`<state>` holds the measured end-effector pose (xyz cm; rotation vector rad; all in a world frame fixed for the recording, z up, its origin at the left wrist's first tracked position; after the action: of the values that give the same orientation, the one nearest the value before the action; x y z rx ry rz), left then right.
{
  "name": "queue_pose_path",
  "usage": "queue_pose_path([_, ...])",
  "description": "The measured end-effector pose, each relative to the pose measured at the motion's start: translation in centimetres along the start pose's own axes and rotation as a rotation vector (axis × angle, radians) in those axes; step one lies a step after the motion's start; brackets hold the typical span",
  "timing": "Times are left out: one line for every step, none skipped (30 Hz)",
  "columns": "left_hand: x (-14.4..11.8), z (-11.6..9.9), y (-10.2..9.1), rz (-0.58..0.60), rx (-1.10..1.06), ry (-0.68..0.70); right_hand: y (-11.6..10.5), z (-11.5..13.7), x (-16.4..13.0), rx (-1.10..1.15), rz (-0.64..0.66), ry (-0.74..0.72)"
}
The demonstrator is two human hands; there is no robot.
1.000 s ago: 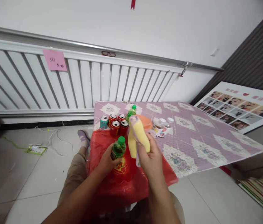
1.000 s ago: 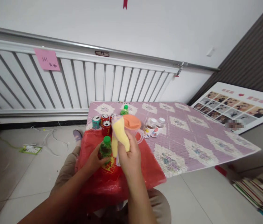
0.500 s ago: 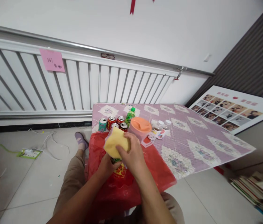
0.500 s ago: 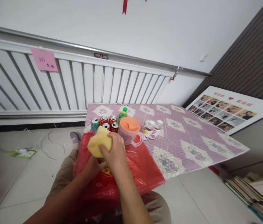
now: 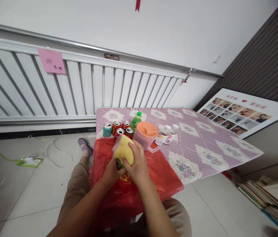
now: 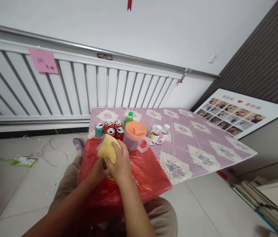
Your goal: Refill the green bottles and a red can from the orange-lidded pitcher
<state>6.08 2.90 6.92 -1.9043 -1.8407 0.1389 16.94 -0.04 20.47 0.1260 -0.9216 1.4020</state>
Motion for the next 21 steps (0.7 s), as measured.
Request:
queue_pose_path([0.0,0.2,0.1,0.003,0.006,-0.009,-0.3,-0.3,-0.3,0.031,-0.027,-0.001])
queue_pose_path([-0.1,0.5,0.1,0.002,0.016,-0.024,-0.7,-0.6,-0.7,0.06,-0.061,0.007])
queue_pose_path([-0.1,0.7,0.2,-0.004,0.027,-0.038,-0.9,-0.9,-1.2,0.085,-0.098,0.028])
queue_pose_path([-0.1,0.9,0.2,-0.007,0.035,-0.047,-1.1,-1.3,-1.6,0.108,-0.131,0.062])
queue_pose_path([0.0,0.9,0.2,-0.008,0.037,-0.048,-1.2,-1.7,-2.1,0.13,-0.158,0.11])
queue_pose_path([0.0,0.9,0.3,-0.007,0.031,-0.041,-1.2,-2.2,-2.6,0.152,-0.181,0.169])
queue_pose_path([0.0,0.8,0.3,-0.007,0.02,-0.029,-1.2,-2.7,-3.1,0.177,-0.197,0.231])
queue_pose_path([0.0,0.6,0.3,-0.006,0.006,-0.014,-1.1,-3.2,-3.6,0.204,-0.207,0.291])
queue_pose_path([0.1,0.4,0.3,-0.003,-0.008,0.001,-0.9,-3.6,-4.1,0.234,-0.214,0.342])
queue_pose_path([0.1,0.3,0.3,0.001,-0.021,0.012,-0.8,-4.0,-4.5,0.265,-0.22,0.382])
queue_pose_path([0.1,0.1,0.2,0.001,-0.031,0.017,-0.7,-4.4,-5.0,0.294,-0.226,0.414])
queue_pose_path([0.1,0.0,0.1,0.002,-0.036,0.017,-0.7,-4.8,-5.5,0.322,-0.231,0.445])
queue_pose_path([0.1,0.0,0.1,0.001,-0.038,0.016,-0.7,-5.3,-6.0,0.347,-0.235,0.477])
queue_pose_path([0.1,-0.1,0.1,0.004,-0.037,0.016,-0.7,-5.8,-6.5,0.371,-0.239,0.51])
queue_pose_path([0.1,-0.2,0.0,0.005,-0.037,0.019,-0.8,-6.3,-7.1,0.396,-0.239,0.544])
queue_pose_path([0.1,-0.3,0.0,0.008,-0.035,0.024,-0.8,-6.8,-7.6,0.423,-0.238,0.577])
queue_pose_path([0.1,-0.3,0.0,0.013,-0.035,0.032,-1.0,-7.4,-8.2,0.454,-0.238,0.611])
queue_pose_path([0.1,-0.4,0.0,0.019,-0.035,0.037,-1.1,-7.8,-8.6,0.487,-0.243,0.646])
queue_pose_path([0.1,-0.4,0.1,0.022,-0.035,0.036,-1.4,-8.3,-9.0,0.521,-0.256,0.679])
queue_pose_path([0.1,-0.4,0.0,0.022,-0.032,0.028,-1.7,-8.6,-9.2,0.554,-0.278,0.706])
queue_pose_path([0.1,-0.3,0.0,0.02,-0.029,0.019,-2.0,-8.7,-9.2,0.583,-0.305,0.724])
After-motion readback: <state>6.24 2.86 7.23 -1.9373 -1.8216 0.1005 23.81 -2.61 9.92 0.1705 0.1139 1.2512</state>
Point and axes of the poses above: each hand's wrist, its own x-axis towards the middle knuckle, its own y-axis out of the palm, z = x × y, the point moved 9 cm from there along x, towards the middle knuckle, and after that the axes turned 14 degrees about x, right-handed, at the moved point
